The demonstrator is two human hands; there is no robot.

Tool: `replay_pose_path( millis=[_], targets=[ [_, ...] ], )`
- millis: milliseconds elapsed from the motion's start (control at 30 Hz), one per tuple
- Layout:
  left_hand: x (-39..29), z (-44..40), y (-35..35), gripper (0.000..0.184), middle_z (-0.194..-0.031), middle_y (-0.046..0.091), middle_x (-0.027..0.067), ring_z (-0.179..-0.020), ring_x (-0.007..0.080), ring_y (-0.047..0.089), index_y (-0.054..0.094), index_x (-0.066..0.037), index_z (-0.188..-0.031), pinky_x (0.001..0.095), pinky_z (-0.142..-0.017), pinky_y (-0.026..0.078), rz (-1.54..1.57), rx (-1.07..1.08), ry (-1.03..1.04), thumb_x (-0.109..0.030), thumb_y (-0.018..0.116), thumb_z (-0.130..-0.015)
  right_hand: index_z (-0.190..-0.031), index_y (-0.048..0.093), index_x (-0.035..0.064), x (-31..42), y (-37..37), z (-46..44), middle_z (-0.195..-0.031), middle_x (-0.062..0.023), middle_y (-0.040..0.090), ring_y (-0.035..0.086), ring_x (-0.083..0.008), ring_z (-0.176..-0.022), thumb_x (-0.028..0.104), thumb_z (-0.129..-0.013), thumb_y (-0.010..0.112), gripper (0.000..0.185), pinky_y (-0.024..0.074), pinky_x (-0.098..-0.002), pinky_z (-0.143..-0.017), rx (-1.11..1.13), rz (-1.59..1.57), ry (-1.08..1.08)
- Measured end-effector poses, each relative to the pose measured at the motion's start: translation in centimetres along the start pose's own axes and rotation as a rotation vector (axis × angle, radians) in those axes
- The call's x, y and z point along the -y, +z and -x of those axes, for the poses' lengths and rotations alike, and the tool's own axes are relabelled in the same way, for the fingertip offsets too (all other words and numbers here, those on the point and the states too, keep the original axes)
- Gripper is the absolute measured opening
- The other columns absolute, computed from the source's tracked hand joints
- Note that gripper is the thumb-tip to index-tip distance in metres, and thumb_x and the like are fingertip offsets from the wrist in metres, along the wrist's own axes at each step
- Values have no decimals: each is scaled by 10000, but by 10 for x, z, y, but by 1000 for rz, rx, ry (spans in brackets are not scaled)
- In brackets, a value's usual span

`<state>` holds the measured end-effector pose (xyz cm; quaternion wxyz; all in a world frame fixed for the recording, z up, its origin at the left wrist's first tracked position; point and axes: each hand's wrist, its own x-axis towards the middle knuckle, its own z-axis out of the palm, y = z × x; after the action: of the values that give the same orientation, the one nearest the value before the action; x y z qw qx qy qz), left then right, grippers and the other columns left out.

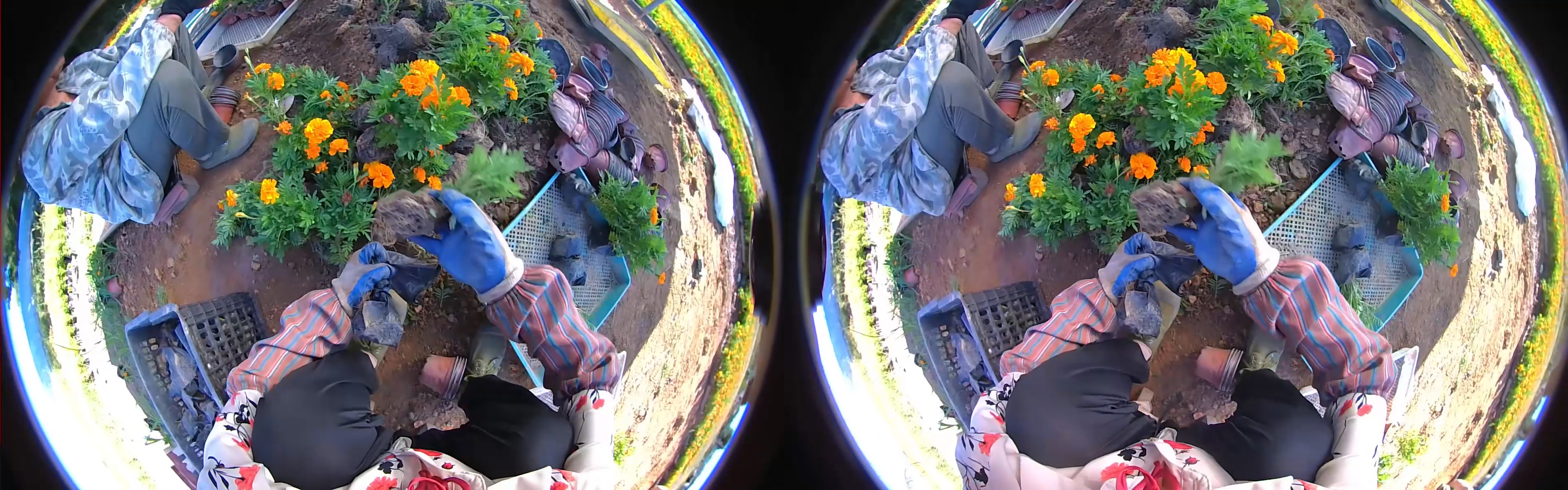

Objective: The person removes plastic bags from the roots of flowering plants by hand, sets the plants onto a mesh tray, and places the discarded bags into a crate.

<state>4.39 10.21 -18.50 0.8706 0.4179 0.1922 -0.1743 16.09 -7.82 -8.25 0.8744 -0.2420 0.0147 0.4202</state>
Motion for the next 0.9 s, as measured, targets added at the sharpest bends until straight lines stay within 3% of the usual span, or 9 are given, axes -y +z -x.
replay_pose_path(
  millis=[67,100,167,400,500,600,700,767,900],
  targets=[
    [-1,0,3,209,-818,587,62,-716,95,568,539,-21,-972,208,-637,469,-52,37,91,20,562,-768,-1137,506,163,-3,21,-36,-1150,26,506,466,-194,-1087,237,-854,548,296,378,-498,-896,4,91,25],
    [-7,3,9,293,-859,581,63,-778,98,563,512,-24,-1058,209,-684,460,-25,71,56,21,554,-772,-1152,488,161,-2,32,-55,-1118,20,512,482,-198,-1040,242,-861,543,307,382,-485,-884,-190,181,109],
    [-13,5,12,459,-893,577,50,-831,107,564,432,-37,-1221,211,-724,453,-39,106,53,18,546,-780,-1159,483,161,-6,32,-64,-1126,6,508,482,-203,-1041,252,-863,540,316,383,-477,-883,-230,199,123],
    [-21,-3,17,326,-886,583,45,-724,89,561,491,-31,-1147,214,-663,452,2,-127,160,-73,564,-832,-1199,446,56,1,-67,7,-1153,-76,525,525,-199,-1031,302,-875,501,411,426,-385,-893,-219,188,209],
    [-31,-4,30,287,-898,586,39,-689,100,568,518,-19,-1121,214,-657,455,-42,-73,158,-84,544,-842,-1138,473,55,17,-102,73,-1079,-95,538,537,-205,-958,285,-848,547,377,449,-363,-834,-493,61,81],
    [-34,-3,57,262,-934,587,21,-728,88,563,545,-17,-1100,205,-670,446,-167,-21,108,-85,524,-848,-1149,462,58,23,-149,137,-1117,-115,507,514,-233,-991,276,-849,534,378,434,-387,-857,-770,-49,-76],
    [-13,-11,54,280,-1007,567,-5,-849,53,492,543,-16,-1114,196,-753,390,-462,2,175,-132,518,-860,-1233,382,77,19,-196,179,-1183,-95,446,468,-233,-1044,330,-818,569,521,384,-401,-916,-1025,-279,-293],
    [-6,-13,58,281,-1011,563,-5,-846,55,487,544,-14,-1111,201,-759,385,-456,18,100,-141,517,-861,-1283,312,76,23,-204,193,-1284,-83,366,383,-256,-1170,419,-764,615,692,316,-414,-978,-1197,-397,-450],
    [0,-19,82,274,-920,562,-16,-771,47,480,544,-11,-1102,199,-707,391,-361,94,-6,-139,519,-862,-1259,352,87,41,-208,200,-1299,-89,364,398,-269,-1137,476,-740,619,702,294,-415,-997,-1036,-719,-382]
  ],
)
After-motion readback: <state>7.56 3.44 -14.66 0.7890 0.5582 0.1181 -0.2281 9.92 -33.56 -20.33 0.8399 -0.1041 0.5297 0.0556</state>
